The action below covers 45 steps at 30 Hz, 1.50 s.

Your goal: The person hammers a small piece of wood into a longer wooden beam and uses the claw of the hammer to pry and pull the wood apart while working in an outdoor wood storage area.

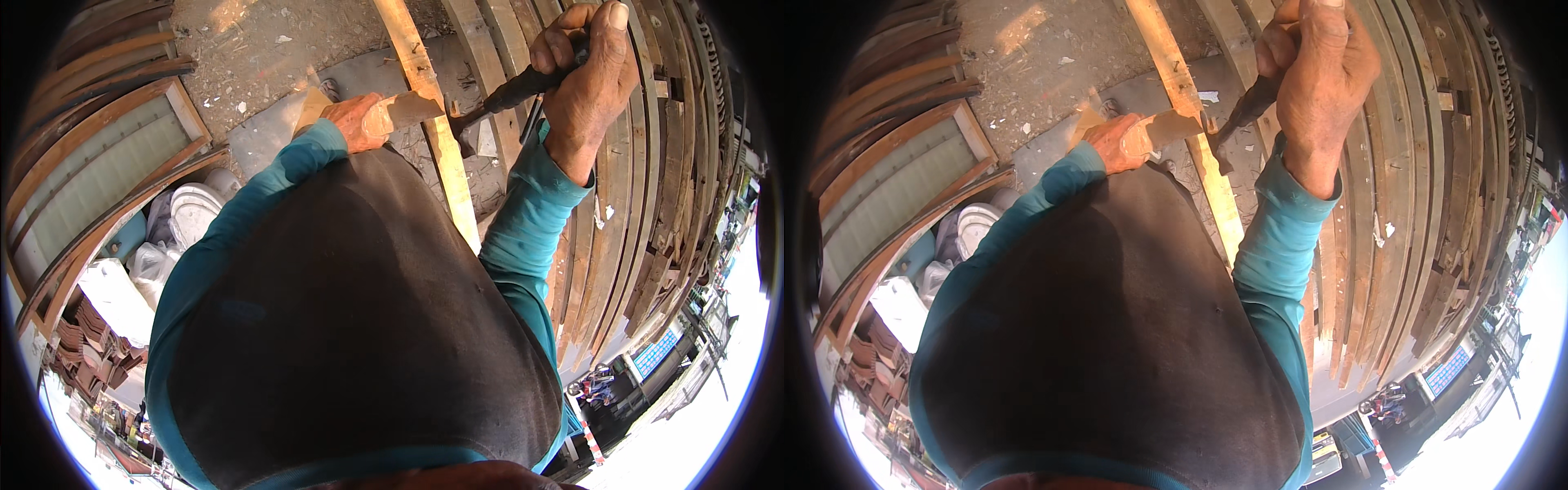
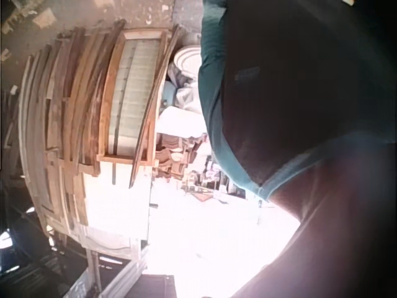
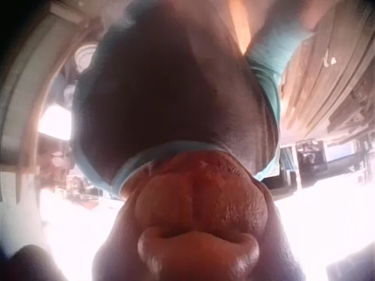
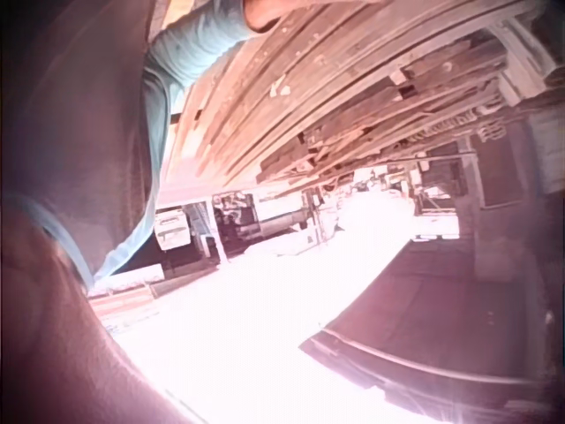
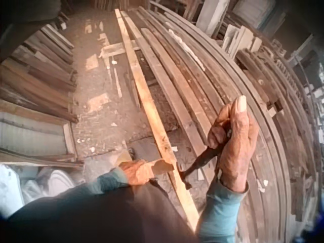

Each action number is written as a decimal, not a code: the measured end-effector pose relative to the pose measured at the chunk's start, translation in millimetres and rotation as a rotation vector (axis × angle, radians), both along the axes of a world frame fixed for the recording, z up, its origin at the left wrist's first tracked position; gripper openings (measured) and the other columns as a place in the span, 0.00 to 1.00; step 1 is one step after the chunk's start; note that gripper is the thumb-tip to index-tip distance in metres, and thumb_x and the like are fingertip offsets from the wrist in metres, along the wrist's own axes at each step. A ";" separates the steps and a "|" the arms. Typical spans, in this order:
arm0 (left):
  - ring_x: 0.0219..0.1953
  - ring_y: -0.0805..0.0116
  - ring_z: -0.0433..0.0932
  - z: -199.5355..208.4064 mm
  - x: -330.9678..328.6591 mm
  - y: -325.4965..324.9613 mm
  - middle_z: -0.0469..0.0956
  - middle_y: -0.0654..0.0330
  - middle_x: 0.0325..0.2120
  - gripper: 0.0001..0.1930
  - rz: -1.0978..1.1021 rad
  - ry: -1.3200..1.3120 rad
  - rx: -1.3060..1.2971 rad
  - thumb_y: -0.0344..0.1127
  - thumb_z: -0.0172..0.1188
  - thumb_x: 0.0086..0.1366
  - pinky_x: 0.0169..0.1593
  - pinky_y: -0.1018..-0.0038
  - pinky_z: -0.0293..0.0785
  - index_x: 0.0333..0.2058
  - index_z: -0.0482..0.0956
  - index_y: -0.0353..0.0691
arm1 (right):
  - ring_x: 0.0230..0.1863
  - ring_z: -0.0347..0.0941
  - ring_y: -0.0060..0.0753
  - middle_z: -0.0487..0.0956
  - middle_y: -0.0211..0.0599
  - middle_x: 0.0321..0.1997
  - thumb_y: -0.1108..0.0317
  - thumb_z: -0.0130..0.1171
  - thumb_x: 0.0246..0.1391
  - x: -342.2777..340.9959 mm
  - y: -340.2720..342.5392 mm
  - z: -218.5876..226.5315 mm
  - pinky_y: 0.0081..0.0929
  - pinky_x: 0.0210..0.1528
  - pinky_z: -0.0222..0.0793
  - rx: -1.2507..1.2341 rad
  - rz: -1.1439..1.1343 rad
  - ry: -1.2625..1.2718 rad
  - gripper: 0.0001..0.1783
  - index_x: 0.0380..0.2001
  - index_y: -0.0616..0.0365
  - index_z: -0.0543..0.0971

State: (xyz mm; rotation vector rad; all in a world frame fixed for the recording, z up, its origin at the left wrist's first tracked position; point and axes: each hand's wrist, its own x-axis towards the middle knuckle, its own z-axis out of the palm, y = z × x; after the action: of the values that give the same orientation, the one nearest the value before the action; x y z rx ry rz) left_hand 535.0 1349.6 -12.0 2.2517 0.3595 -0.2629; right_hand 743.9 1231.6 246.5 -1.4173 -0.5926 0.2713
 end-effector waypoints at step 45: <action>0.54 0.42 0.77 15.8 85.2 -8.7 0.78 0.44 0.51 0.38 0.043 0.379 0.176 0.50 0.68 0.51 0.58 0.54 0.73 0.61 0.69 0.48 | 0.23 0.67 0.28 0.72 0.29 0.21 0.53 0.63 0.59 56.6 163.9 -79.1 0.34 0.27 0.65 -0.297 0.190 -0.203 0.21 0.25 0.62 0.78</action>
State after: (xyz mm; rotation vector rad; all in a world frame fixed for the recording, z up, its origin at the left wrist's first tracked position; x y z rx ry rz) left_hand 620.2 1340.8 3.8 2.3589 0.6511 -0.6617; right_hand 800.5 1395.6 167.4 -1.6892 -0.8838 0.3809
